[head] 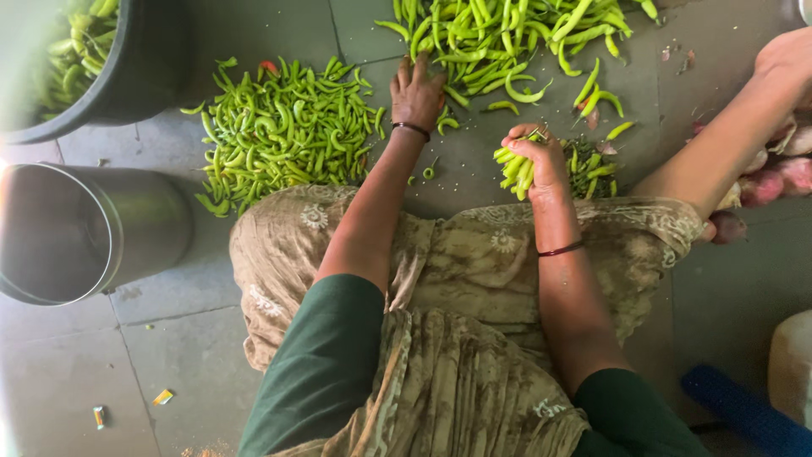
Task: The person sits on the floor and repeatedly picks green chilies, removes the stems by hand, and places the de-stemmed chilies into a pile. The stems are discarded to the side.
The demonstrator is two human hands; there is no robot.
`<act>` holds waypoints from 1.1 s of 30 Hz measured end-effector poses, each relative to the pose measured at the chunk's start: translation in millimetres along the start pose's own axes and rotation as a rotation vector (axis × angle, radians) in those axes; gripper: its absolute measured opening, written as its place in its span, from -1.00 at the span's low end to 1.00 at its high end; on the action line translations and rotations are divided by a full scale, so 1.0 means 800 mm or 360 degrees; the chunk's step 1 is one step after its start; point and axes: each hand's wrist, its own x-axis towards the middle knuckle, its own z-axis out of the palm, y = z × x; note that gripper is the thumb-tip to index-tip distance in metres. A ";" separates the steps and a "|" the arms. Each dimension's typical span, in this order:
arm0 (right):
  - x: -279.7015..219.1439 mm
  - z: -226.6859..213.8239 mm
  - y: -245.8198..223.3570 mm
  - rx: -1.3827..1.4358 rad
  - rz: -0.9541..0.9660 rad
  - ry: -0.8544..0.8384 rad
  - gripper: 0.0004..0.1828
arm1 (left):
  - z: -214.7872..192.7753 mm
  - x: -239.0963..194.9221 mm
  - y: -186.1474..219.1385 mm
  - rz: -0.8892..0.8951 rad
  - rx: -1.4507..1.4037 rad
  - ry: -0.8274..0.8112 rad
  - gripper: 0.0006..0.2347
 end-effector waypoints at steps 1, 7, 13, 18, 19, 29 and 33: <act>0.003 -0.001 0.001 -0.0033 -0.0008 -0.0002 -0.80 | -0.005 -0.003 -0.003 0.0027 0.0023 0.0056 -0.67; 0.006 0.012 0.007 -0.0186 0.0225 0.0054 -0.72 | -0.044 -0.051 0.015 -0.0179 -0.0482 -0.0100 -0.83; -0.014 0.034 0.009 0.0075 0.0206 -0.0053 -0.74 | -0.047 -0.154 0.055 0.0051 -0.1213 -0.0407 -0.77; -0.046 0.057 0.011 -0.0634 -0.0377 -0.0012 -0.79 | -0.004 -0.164 0.049 -0.0260 -0.1550 -0.0689 -0.73; -0.051 0.066 0.012 -0.1060 -0.0652 0.0000 -0.80 | 0.007 -0.159 0.047 -0.0191 -0.1392 -0.0696 -0.74; -0.032 0.074 0.010 -0.0248 0.0212 -0.0080 -0.74 | 0.043 -0.153 0.018 -0.0692 -0.3249 -0.0540 -0.67; -0.039 0.100 0.040 -0.0182 0.0266 -0.0225 -0.71 | 0.010 -0.150 0.043 -0.0005 -0.2302 -0.0285 -0.62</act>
